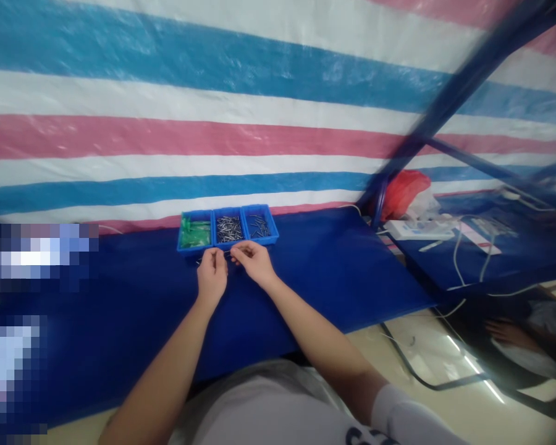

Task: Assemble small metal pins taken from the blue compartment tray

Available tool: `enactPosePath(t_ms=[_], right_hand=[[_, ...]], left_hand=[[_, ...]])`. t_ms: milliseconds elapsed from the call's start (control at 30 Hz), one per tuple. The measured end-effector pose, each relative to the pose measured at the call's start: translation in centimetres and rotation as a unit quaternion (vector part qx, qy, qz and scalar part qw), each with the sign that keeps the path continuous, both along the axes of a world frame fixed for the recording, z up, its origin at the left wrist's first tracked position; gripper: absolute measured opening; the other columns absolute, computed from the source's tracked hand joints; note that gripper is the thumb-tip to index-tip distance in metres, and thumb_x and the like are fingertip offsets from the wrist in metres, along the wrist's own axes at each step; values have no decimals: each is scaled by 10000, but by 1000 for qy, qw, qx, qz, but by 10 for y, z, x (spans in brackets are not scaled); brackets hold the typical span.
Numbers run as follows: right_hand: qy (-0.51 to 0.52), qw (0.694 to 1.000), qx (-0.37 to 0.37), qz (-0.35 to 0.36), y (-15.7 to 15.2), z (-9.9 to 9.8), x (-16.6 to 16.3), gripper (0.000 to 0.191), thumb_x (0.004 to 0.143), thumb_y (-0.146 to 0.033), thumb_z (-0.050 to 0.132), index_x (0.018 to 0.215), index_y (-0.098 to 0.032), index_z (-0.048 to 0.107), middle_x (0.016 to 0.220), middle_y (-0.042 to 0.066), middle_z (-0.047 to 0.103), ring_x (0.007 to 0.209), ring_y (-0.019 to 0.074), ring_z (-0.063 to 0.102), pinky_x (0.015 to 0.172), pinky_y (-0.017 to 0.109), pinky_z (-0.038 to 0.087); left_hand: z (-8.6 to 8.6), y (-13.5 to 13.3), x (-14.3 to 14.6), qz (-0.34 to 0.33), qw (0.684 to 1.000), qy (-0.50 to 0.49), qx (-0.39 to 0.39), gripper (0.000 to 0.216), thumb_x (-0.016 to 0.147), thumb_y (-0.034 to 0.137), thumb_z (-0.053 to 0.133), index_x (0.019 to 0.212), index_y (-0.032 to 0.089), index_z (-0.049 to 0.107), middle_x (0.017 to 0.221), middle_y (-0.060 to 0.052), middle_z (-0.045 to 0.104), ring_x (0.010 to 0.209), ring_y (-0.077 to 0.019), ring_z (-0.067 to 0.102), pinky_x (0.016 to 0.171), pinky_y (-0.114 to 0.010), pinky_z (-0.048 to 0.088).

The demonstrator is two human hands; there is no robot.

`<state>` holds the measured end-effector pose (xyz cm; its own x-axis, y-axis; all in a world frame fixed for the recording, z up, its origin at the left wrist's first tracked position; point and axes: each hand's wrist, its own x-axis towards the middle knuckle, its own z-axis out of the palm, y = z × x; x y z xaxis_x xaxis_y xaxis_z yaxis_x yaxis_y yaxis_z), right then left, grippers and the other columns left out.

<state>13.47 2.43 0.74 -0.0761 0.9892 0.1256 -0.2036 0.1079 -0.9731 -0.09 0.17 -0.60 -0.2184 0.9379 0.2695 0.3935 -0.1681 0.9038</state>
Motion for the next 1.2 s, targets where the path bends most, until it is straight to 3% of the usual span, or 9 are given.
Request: enactPosePath(t_ms=[200,367,633,1033,1200], right_hand=[[-17,1000,11,3,-1,0,-1,283,759,-444,765,861,-185,716,766,46,718,670,171,671,627,297,556],[-23,1000,12,-17,1,-2,1,285,763,-445,763,874,-186,727,775,50,720,684,178,676,636,304,559],[-27,999,10,-24,1,-2,1,314,752,-452,771,905,-180,733,806,57,735,716,184,686,665,313,570],[-27,999,10,-20,0,0,0,293,750,-440,769,899,-191,728,798,50,733,716,185,684,660,314,567],[-18,999,10,-34,1,-1,1,286,758,-437,768,893,-188,727,777,44,723,702,180,675,650,306,557]], left_hand=[[2,-2,-1,10,1000,-1,13,300,997,429,429,814,216,536,541,44,529,496,-119,526,572,-246,422],[4,-2,1,-11,999,-51,3,284,965,478,493,966,214,600,585,41,553,497,-118,529,525,-236,427],[1,-1,0,-1,999,-47,2,278,945,468,538,1051,217,590,603,44,574,504,-117,549,537,-233,441],[3,-2,-1,6,1000,-3,0,320,981,475,448,861,211,583,555,38,543,506,-125,535,572,-250,437],[3,-1,0,-5,999,-46,-3,312,961,492,489,995,210,617,594,38,565,507,-118,542,540,-236,441]])
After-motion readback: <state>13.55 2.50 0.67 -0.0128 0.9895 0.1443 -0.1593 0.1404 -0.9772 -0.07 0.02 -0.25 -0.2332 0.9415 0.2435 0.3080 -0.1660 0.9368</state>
